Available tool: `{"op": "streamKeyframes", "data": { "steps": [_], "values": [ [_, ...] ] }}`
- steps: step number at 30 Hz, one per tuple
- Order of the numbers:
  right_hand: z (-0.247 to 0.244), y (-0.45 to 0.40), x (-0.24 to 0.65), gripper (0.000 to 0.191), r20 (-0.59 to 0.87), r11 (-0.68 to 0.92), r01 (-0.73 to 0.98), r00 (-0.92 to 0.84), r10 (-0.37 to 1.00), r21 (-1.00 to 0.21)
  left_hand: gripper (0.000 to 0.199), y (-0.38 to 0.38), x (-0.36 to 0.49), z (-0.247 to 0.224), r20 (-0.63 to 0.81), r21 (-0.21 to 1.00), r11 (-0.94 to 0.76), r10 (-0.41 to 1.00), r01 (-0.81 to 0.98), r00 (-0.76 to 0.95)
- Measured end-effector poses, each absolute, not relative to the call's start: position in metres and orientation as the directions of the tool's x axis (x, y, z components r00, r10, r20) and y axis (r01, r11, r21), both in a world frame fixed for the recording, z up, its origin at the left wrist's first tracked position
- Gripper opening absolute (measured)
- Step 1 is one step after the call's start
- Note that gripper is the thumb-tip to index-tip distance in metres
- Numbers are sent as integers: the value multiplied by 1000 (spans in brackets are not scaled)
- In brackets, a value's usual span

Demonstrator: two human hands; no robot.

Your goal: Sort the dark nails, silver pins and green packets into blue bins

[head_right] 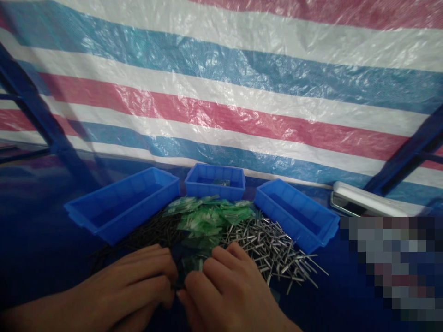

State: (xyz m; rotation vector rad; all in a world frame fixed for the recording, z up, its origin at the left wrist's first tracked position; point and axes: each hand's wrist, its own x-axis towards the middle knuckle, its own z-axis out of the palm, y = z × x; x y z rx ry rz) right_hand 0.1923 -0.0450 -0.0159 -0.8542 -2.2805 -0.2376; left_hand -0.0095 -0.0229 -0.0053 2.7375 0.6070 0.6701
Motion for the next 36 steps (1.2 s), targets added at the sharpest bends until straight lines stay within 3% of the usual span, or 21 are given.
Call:
{"op": "streamKeyframes", "data": {
  "steps": [19,27,32,36],
  "values": [
    [-25,-42,191,26,629,797,597,-587,510,-89,31,-26,-12,-1,351,335,-871,468,359,811],
    [-20,-48,190,25,638,748,656,-535,553,-99,19,-24,-8,-9,579,327,-863,505,385,640],
    [-21,-46,190,25,631,771,630,-561,536,-94,19,-27,-9,-5,542,325,-868,497,376,678],
    [-21,-45,191,27,630,782,615,-570,528,-100,20,-26,-11,-2,408,338,-843,532,419,742]
  ]
}}
